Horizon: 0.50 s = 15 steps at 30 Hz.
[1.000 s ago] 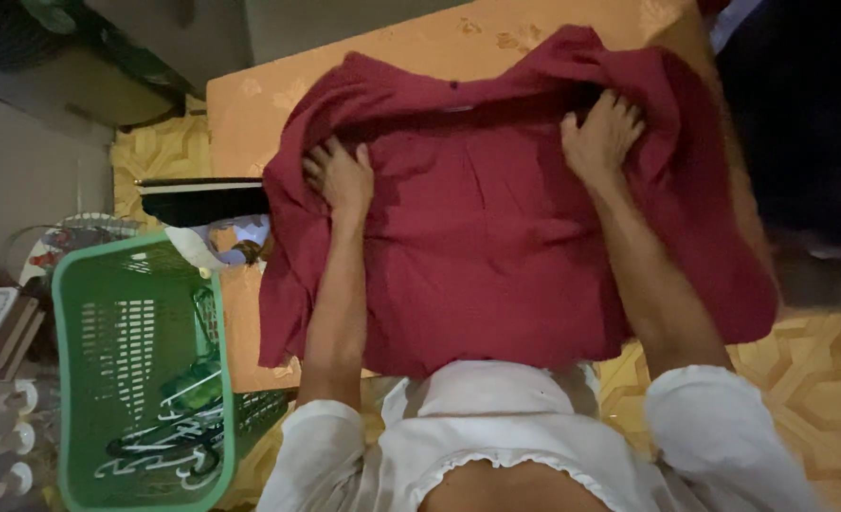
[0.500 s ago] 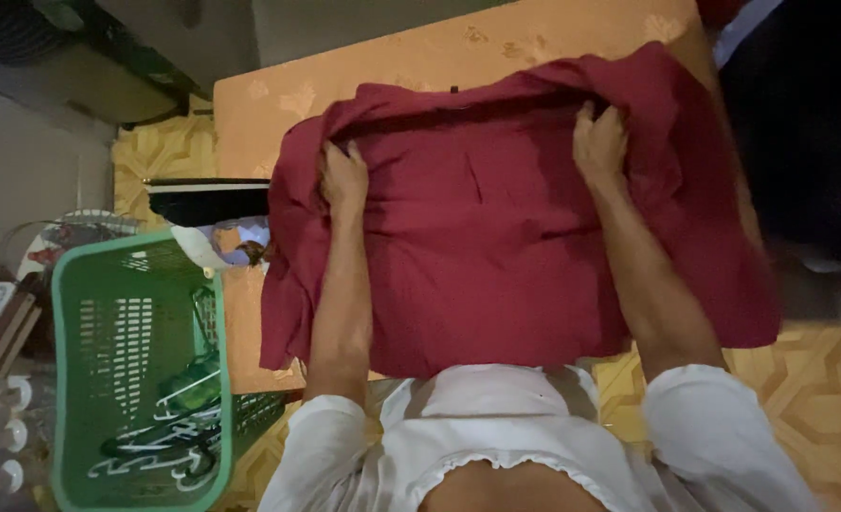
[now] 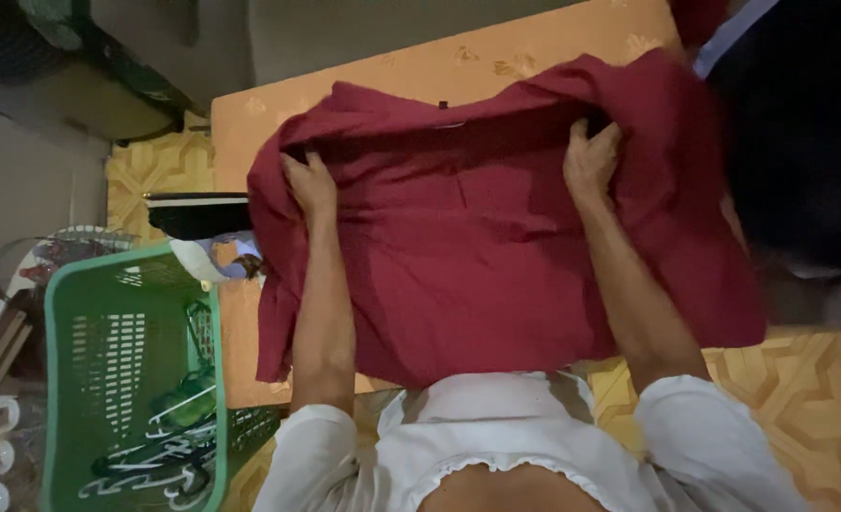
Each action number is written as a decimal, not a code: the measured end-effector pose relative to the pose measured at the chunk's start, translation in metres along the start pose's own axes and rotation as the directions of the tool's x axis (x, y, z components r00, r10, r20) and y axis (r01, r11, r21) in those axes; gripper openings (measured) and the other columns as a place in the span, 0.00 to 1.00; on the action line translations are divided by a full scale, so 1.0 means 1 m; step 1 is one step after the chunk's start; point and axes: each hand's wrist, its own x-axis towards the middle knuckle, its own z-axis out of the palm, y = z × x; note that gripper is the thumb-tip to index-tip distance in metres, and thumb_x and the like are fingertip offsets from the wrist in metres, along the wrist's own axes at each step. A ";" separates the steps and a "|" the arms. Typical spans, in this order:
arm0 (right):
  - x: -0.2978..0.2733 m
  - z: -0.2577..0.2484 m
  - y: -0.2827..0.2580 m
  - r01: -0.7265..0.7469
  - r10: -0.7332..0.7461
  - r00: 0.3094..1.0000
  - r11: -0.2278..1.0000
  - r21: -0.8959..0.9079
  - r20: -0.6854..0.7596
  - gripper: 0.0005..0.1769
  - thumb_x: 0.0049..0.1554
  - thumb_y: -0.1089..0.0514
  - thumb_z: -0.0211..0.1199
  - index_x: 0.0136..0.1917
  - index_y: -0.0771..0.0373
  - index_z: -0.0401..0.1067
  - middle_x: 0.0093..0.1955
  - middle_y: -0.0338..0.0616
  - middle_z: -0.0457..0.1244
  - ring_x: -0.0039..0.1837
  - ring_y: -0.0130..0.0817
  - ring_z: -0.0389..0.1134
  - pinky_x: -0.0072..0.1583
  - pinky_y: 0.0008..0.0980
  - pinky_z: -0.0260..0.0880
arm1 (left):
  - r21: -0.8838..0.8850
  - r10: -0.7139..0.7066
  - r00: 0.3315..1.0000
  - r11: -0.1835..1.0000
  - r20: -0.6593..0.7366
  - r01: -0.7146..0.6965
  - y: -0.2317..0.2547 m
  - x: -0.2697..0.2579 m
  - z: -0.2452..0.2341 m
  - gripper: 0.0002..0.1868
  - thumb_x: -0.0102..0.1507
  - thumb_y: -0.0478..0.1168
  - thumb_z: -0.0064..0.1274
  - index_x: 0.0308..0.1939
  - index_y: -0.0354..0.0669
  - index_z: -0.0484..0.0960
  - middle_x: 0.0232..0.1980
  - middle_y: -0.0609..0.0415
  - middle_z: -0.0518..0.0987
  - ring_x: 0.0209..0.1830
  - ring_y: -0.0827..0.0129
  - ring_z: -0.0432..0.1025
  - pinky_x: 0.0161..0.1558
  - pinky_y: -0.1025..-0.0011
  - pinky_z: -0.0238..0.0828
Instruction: Ironing a red shirt on a table.
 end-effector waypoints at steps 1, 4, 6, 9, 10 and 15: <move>0.008 -0.004 0.009 -0.005 0.005 1.000 1.000 -0.004 0.006 0.30 0.67 0.48 0.55 0.71 0.72 0.55 0.67 0.67 0.61 0.72 0.59 0.60 0.74 0.62 0.53 | 0.006 -0.007 1.000 1.000 0.001 0.007 0.023 -0.005 -0.012 0.29 0.71 0.37 0.46 0.73 0.22 0.59 0.74 0.26 0.63 0.77 0.45 0.58 0.80 0.48 0.43; 0.025 -0.004 0.041 -0.032 0.033 0.999 0.999 -0.027 0.008 0.25 0.62 0.48 0.58 0.62 0.71 0.69 0.53 0.57 0.65 0.61 0.47 0.67 0.65 0.55 0.61 | 0.037 -0.226 0.958 0.974 0.176 0.223 0.074 -0.016 -0.040 0.33 0.72 0.51 0.38 0.63 0.15 0.68 0.66 0.17 0.69 0.70 0.32 0.63 0.75 0.44 0.51; 0.030 -0.003 0.067 0.404 -0.350 0.888 0.285 -0.869 0.298 0.13 0.66 0.51 0.57 0.55 0.55 0.79 0.48 0.40 0.70 0.55 0.33 0.72 0.53 0.32 0.69 | 0.059 -0.239 0.964 0.971 0.121 0.233 0.093 -0.024 -0.043 0.31 0.71 0.47 0.34 0.57 0.14 0.73 0.58 0.15 0.73 0.63 0.30 0.69 0.64 0.41 0.60; 0.077 0.021 0.148 0.451 -0.415 0.881 0.588 -0.672 0.229 0.18 0.66 0.55 0.56 0.58 0.72 0.75 0.46 0.63 0.60 0.53 0.60 0.65 0.51 0.49 0.72 | -0.223 -0.469 0.857 0.830 0.213 0.510 0.112 -0.012 -0.043 0.42 0.73 0.58 0.30 0.78 0.24 0.47 0.81 0.29 0.52 0.83 0.45 0.48 0.82 0.53 0.41; 0.068 0.016 0.134 0.454 -0.413 0.880 0.586 -0.671 0.234 0.18 0.66 0.55 0.56 0.58 0.72 0.75 0.46 0.63 0.60 0.53 0.60 0.65 0.51 0.49 0.72 | -0.222 -0.474 0.855 0.828 0.210 0.514 0.097 -0.010 -0.037 0.42 0.73 0.58 0.30 0.78 0.24 0.47 0.81 0.29 0.52 0.83 0.45 0.48 0.82 0.53 0.41; 0.018 -0.015 0.065 0.353 -0.256 0.923 0.862 -0.365 0.289 0.29 0.69 0.49 0.42 0.67 0.77 0.66 0.54 0.76 0.59 0.61 0.70 0.60 0.62 0.59 0.60 | -0.082 -0.278 0.936 0.950 0.218 0.301 0.109 -0.022 -0.034 0.43 0.74 0.64 0.31 0.77 0.27 0.56 0.79 0.31 0.58 0.80 0.42 0.53 0.82 0.49 0.35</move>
